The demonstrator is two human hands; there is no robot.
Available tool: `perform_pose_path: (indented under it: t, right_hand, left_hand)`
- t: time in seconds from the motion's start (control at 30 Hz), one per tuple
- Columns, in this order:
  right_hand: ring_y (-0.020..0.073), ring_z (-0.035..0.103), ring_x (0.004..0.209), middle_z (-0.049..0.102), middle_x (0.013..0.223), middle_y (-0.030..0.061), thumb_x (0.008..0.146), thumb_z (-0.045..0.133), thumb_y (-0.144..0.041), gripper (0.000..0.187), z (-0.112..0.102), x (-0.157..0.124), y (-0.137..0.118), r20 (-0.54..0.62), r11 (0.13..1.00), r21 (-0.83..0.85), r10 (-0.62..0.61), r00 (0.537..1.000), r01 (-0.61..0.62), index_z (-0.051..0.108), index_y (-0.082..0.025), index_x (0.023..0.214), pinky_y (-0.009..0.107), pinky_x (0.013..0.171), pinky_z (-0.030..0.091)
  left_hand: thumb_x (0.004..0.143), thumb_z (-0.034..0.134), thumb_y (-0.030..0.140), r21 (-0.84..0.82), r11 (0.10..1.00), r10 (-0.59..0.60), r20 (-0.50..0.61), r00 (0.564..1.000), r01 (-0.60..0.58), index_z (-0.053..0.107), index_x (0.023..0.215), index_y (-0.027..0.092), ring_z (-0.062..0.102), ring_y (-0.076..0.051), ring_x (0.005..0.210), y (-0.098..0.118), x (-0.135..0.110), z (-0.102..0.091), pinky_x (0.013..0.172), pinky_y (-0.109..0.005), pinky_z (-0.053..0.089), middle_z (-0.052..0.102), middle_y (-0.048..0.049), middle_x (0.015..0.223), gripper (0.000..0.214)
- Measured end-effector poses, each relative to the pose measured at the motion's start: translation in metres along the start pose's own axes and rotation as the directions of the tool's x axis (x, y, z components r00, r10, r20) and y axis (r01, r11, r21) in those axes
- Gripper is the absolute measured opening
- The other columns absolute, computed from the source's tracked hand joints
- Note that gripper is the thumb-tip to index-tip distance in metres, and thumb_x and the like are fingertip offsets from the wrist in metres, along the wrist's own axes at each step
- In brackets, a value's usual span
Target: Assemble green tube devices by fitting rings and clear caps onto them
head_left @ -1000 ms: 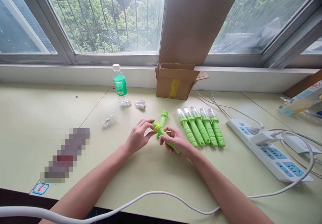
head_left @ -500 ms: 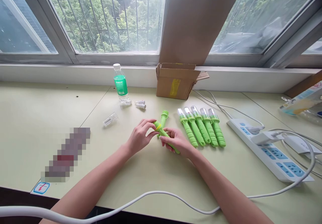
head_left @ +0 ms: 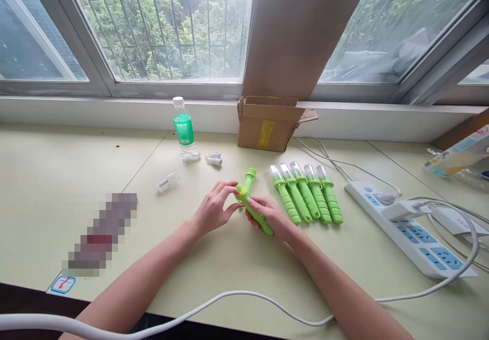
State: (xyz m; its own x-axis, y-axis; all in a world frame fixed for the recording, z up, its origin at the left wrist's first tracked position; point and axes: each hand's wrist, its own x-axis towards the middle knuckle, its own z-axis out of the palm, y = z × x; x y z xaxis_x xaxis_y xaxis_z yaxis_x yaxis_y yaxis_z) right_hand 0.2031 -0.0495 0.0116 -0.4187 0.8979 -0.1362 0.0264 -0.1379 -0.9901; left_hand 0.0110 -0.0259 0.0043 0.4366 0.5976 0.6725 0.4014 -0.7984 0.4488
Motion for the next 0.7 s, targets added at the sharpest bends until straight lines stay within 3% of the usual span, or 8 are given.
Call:
perform_pose_path:
  t: [0.2, 0.43, 0.7]
  right_hand:
    - [0.0082, 0.045, 0.038, 0.060, 0.061, -0.0019, 0.074, 0.067, -0.047, 0.038, -0.0019, 0.0014, 0.0024, -0.014, 1.000, -0.020, 0.019, 1.000, -0.020, 0.052, -0.019, 0.096, 0.020, 0.034, 0.033]
    - [0.0101, 0.053, 0.046, 0.061, 0.071, 0.0024, 0.080, 0.057, -0.053, 0.037, 0.0003, 0.0000, -0.0021, 0.016, 0.999, 0.039, -0.034, 0.999, 0.033, 0.058, -0.017, 0.085, 0.023, 0.043, 0.042]
    - [0.0072, 0.044, 0.040, 0.059, 0.065, 0.0003, 0.083, 0.053, -0.053, 0.036, -0.0013, -0.0004, -0.0015, 0.058, 0.997, 0.078, 0.004, 0.998, -0.008, 0.056, -0.017, 0.088, 0.020, 0.036, 0.031]
  left_hand:
    - [0.085, 0.056, 0.020, 0.018, 1.000, 0.003, -0.026, 1.000, -0.003, 0.052, 0.093, 0.020, 0.058, -0.020, 0.101, -0.0048, -0.0021, 0.0036, 0.083, -0.038, 0.052, 0.061, -0.0085, 0.108, 0.009]
    - [0.082, 0.061, 0.022, 0.001, 1.000, 0.008, 0.011, 1.000, -0.008, 0.050, 0.103, 0.020, 0.055, -0.021, 0.107, -0.0011, -0.0011, -0.0017, 0.086, -0.038, 0.051, 0.057, -0.0104, 0.117, 0.024]
    - [0.083, 0.058, 0.016, 0.077, 0.995, 0.069, -0.033, 0.997, -0.066, 0.053, 0.093, 0.021, 0.058, -0.019, 0.097, -0.0066, -0.0035, 0.0023, 0.079, -0.034, 0.051, 0.062, -0.0064, 0.109, 0.012]
